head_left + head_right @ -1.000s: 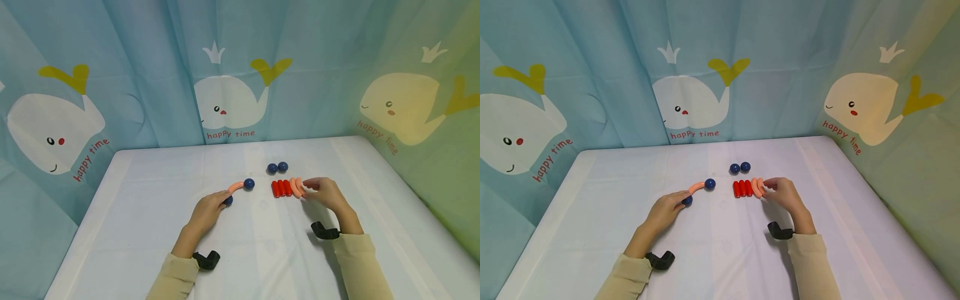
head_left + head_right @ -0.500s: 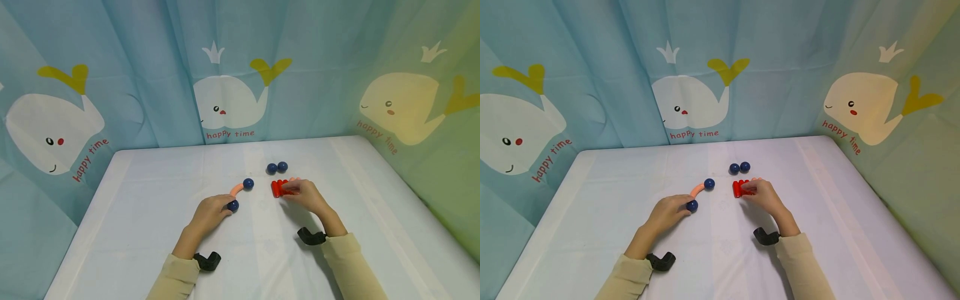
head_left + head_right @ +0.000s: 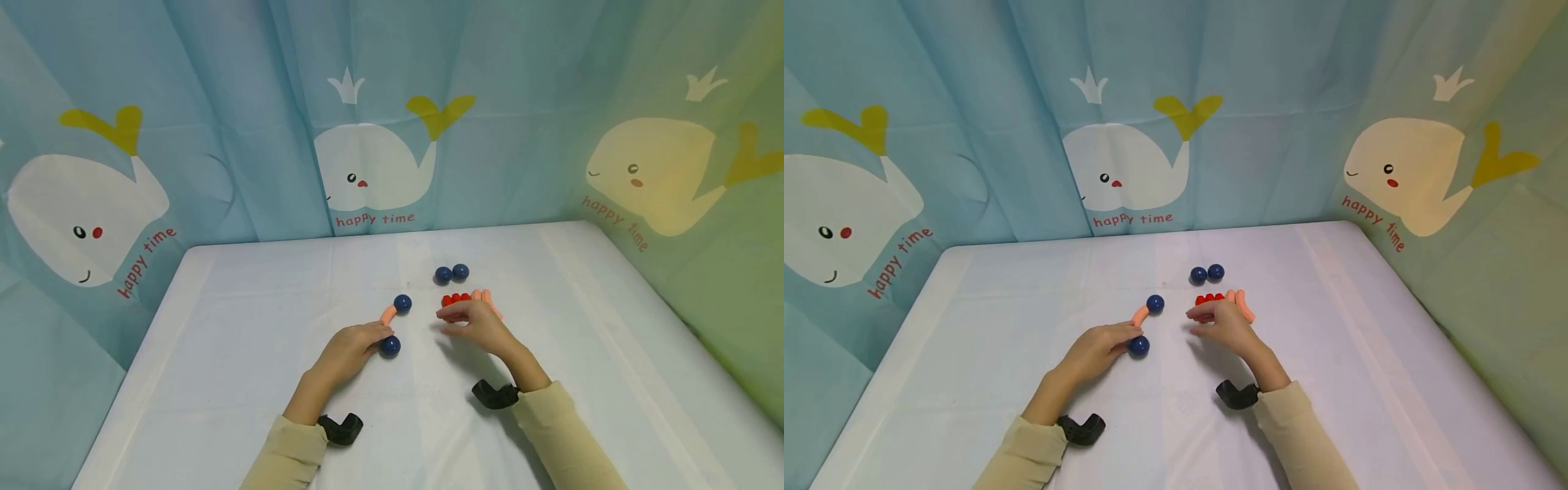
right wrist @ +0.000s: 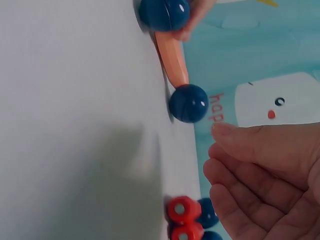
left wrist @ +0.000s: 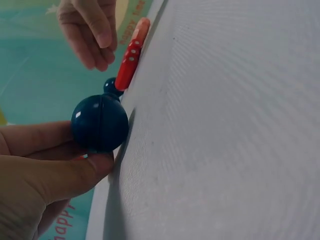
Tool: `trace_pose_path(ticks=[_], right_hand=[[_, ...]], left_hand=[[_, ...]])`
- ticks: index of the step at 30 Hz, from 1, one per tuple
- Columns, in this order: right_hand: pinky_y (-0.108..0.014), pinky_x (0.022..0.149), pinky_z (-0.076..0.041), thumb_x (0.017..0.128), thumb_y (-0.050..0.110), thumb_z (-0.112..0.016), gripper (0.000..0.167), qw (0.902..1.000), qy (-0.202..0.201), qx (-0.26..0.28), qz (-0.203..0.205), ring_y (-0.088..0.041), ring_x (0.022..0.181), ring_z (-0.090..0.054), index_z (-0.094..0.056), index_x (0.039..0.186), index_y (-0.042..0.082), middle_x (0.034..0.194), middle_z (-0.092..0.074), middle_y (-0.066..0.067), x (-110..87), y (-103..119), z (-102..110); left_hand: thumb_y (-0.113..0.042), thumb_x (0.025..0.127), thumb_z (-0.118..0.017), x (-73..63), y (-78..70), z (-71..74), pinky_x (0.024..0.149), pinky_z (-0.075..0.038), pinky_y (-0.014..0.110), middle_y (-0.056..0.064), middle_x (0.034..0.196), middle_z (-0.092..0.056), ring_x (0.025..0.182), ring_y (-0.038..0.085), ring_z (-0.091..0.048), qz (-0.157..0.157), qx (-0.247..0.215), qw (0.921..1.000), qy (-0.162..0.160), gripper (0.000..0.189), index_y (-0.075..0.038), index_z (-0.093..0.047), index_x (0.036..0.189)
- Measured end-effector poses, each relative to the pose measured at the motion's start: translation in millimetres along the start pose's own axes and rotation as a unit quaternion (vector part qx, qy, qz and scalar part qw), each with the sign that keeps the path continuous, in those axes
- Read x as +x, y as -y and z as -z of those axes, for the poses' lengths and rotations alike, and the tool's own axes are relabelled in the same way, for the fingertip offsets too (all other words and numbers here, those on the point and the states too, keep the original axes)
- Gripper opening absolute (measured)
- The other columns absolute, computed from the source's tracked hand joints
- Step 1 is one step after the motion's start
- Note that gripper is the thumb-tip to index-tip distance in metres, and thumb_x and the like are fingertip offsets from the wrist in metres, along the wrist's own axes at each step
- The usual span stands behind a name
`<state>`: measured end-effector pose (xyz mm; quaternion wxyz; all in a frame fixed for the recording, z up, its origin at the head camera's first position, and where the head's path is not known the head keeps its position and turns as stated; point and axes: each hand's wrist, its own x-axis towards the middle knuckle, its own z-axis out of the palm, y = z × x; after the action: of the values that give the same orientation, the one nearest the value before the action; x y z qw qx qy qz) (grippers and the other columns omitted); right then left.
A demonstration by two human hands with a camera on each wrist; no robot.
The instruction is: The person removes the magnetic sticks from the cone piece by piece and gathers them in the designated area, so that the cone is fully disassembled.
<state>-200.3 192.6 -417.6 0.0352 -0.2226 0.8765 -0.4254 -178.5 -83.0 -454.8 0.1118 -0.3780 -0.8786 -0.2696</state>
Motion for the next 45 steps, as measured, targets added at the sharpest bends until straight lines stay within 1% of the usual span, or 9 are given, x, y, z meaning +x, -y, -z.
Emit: trace_pose_path(ticks=[3,7,11,15,21,26,31,36,45], right_hand=[[-0.039,0.081,-0.05,0.075,0.002,-0.074,0.026,1.0,0.005,0.006,-0.005,-0.027,0.09,-0.063,-0.068,0.098,-0.006,0.095,-0.067,-0.014,0.3,2.9,-5.0],[-0.038,0.082,-0.05,0.075,0.002,-0.074,0.024,1.0,0.009,-0.002,-0.003,-0.025,0.09,-0.063,-0.069,0.097,-0.005,0.094,-0.068,-0.012,1.3,4.8,-10.4],[-0.039,0.082,-0.05,0.075,0.003,-0.074,0.024,0.9998,0.018,-0.011,0.006,-0.024,0.089,-0.063,-0.069,0.097,-0.003,0.093,-0.068,-0.011,1.9,7.0,-15.2],[-0.039,0.083,-0.049,0.075,0.007,-0.075,0.027,0.9991,0.037,-0.005,0.019,-0.023,0.089,-0.062,-0.069,0.099,-0.003,0.095,-0.068,-0.011,2.3,10.3,-21.3],[-0.037,0.085,-0.049,0.073,0.019,-0.078,0.04,0.9973,0.071,0.013,0.014,-0.022,0.094,-0.061,-0.067,0.106,-0.002,0.101,-0.067,-0.009,2.6,14.3,-34.8],[-0.036,0.086,-0.048,0.073,0.027,-0.079,0.048,0.9961,0.087,0.003,0.014,-0.02,0.098,-0.061,-0.065,0.11,-0.001,0.106,-0.065,-0.007,2.6,17.8,-46.1],[-0.033,0.085,-0.048,0.074,0.023,-0.078,0.048,0.9954,0.088,0.001,0.039,-0.021,0.098,-0.061,-0.063,0.111,-0.005,0.108,-0.064,-0.012,4.2,19.3,-54.9],[-0.03,0.083,-0.049,0.076,0.02,-0.077,0.043,0.9951,0.087,0.006,0.047,-0.019,0.095,-0.062,-0.064,0.109,-0.005,0.106,-0.065,-0.011,4.1,21.4,-57.9],[-0.029,0.083,-0.049,0.078,0.016,-0.074,0.035,0.9922,0.105,0.006,0.067,-0.015,0.092,-0.062,-0.065,0.106,-0.003,0.102,-0.066,-0.007,4.2,20.7,-56.3]], left_hand=[[-0.008,0.083,-0.066,1.6,-3.4,-0.1,0.092,-0.043,0.03,0.003,0.113,-0.064,0.108,0.017,-0.057,0.009,0.005,0.9997,0.021,0.028,-0.007,-0.066,0.111],[-0.01,0.081,-0.069,3.2,-7.1,-0.1,0.091,-0.044,0.03,0.001,0.11,-0.065,0.106,0.018,-0.058,0.007,0.008,0.9995,0.029,0.028,-0.007,-0.066,0.109],[-0.012,0.08,-0.072,4.7,-9.5,-1.0,0.088,-0.046,0.03,0.0,0.104,-0.066,0.1,0.016,-0.06,-0.002,0.006,0.9996,0.028,0.026,-0.008,-0.067,0.105],[-0.016,0.081,-0.071,5.4,-10.6,-3.5,0.082,-0.047,0.027,-0.003,0.096,-0.066,0.092,0.012,-0.061,-0.002,0.016,0.9996,0.025,0.02,-0.01,-0.068,0.1],[-0.017,0.081,-0.071,5.0,-11.8,-5.7,0.078,-0.048,0.028,-0.001,0.093,-0.066,0.087,0.013,-0.062,-0.006,0.025,0.9997,0.003,0.017,-0.009,-0.068,0.095],[-0.02,0.081,-0.071,5.4,-12.5,-7.4,0.074,-0.049,0.027,-0.002,0.09,-0.066,0.083,0.012,-0.062,-0.004,0.041,0.9992,-0.001,0.015,-0.01,-0.068,0.092],[-0.023,0.082,-0.069,5.1,-10.5,-8.8,0.072,-0.049,0.026,-0.004,0.087,-0.066,0.081,0.01,-0.062,-0.026,0.059,0.9978,-0.013,0.014,-0.011,-0.068,0.088],[-0.018,0.081,-0.069,3.0,-8.3,-8.1,0.077,-0.049,0.026,-0.001,0.093,-0.067,0.087,0.012,-0.062,-0.048,0.04,0.9979,-0.015,0.015,-0.009,-0.068,0.093],[-0.019,0.083,-0.067,2.9,-8.4,-7.4,0.079,-0.048,0.026,-0.001,0.093,-0.067,0.088,0.012,-0.062,-0.031,0.021,0.9992,0.011,0.017,-0.008,-0.069,0.096]])
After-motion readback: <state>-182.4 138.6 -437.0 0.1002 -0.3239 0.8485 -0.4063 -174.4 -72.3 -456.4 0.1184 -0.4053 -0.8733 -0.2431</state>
